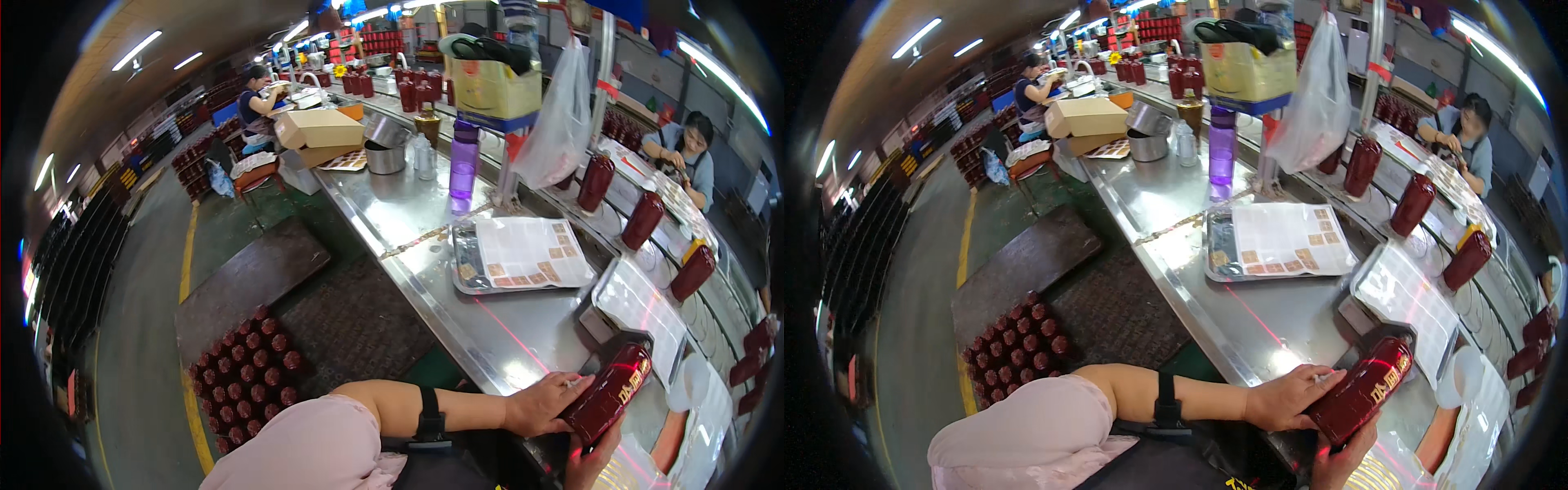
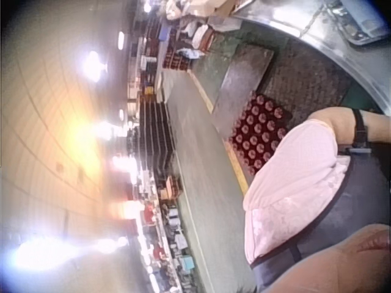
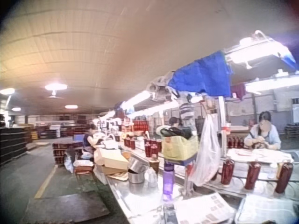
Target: Manually applying decorative labels and stickers to red wine or spirit bottles on an assembly line.
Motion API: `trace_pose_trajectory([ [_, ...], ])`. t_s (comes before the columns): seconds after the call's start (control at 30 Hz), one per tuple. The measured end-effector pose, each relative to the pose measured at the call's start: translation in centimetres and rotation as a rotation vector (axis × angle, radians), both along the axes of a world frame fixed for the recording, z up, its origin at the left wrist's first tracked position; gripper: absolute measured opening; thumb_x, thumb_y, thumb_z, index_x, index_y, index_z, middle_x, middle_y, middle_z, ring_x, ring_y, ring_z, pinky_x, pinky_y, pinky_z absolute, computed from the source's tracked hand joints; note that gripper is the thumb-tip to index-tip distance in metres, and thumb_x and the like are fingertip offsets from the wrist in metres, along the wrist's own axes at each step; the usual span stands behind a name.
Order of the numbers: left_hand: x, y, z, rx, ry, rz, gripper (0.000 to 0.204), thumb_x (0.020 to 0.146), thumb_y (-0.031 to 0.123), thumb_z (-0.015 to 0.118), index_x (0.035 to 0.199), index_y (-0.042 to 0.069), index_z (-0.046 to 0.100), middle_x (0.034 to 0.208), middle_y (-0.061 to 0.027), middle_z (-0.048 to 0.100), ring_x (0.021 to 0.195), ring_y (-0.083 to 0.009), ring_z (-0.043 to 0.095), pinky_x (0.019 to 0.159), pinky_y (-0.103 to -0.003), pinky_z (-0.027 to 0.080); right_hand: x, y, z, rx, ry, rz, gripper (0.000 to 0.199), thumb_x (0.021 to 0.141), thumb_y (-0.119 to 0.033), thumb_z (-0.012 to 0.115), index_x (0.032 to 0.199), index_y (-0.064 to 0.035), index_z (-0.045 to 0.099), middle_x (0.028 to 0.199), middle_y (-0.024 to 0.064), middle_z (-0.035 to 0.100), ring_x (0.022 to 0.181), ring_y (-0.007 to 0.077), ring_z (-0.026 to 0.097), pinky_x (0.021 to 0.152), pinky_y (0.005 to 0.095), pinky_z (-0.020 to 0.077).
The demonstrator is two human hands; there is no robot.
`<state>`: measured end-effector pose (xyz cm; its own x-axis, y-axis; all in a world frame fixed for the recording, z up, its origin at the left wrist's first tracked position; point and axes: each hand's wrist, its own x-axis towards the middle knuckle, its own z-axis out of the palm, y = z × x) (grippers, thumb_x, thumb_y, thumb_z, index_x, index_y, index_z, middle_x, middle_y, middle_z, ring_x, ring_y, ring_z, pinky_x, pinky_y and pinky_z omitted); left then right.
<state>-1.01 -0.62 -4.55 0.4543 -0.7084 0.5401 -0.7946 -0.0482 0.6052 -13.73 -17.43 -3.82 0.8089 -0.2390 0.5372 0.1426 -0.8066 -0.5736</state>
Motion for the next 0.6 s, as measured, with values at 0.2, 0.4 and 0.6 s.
trace_pose_trajectory([
  [0.2, 1.2, 1.0, -0.1, 0.004, -0.026, -0.040, 0.092, 0.082, 0.034, 0.069, 0.145, -0.012, 0.021, 0.133, -0.0292, 0.048, 0.124, -0.0464, 0.044, 0.107, -0.052, 0.030, 1.4, 1.2, 3.1, -0.029, 0.050, 0.078, 0.083, 0.068, -0.012, 0.076, 0.140, 0.0040, 0.037, 0.125, 0.0228, 0.051, 0.112, 0.0416, 0.049, 0.097, 0.0466, 0.0382],
  [0.4, 0.9, 1.5, 2.2, 0.116, 0.016, -0.041, 0.092, 0.085, 0.045, 0.064, 0.145, -0.013, 0.023, 0.133, -0.0250, 0.050, 0.124, -0.0427, 0.044, 0.108, -0.047, 0.031, 0.1, -1.9, 5.0, 0.107, 0.204, 0.220, 0.081, 0.083, -0.023, 0.074, 0.144, 0.0075, 0.031, 0.133, 0.0251, 0.048, 0.122, 0.0393, 0.046, 0.104, 0.0436, 0.0366],
  [0.6, 1.2, 1.1, 1.7, 0.148, -0.038, -0.070, 0.092, 0.090, 0.049, 0.058, 0.144, -0.015, 0.021, 0.135, -0.0259, 0.049, 0.128, -0.0432, 0.040, 0.109, -0.047, 0.030, 2.9, -3.4, 5.7, 0.481, 0.157, 0.074, 0.064, 0.094, -0.032, 0.062, 0.142, 0.0051, 0.039, 0.124, 0.0234, 0.056, 0.116, 0.0317, 0.056, 0.100, 0.0363, 0.0407],
])
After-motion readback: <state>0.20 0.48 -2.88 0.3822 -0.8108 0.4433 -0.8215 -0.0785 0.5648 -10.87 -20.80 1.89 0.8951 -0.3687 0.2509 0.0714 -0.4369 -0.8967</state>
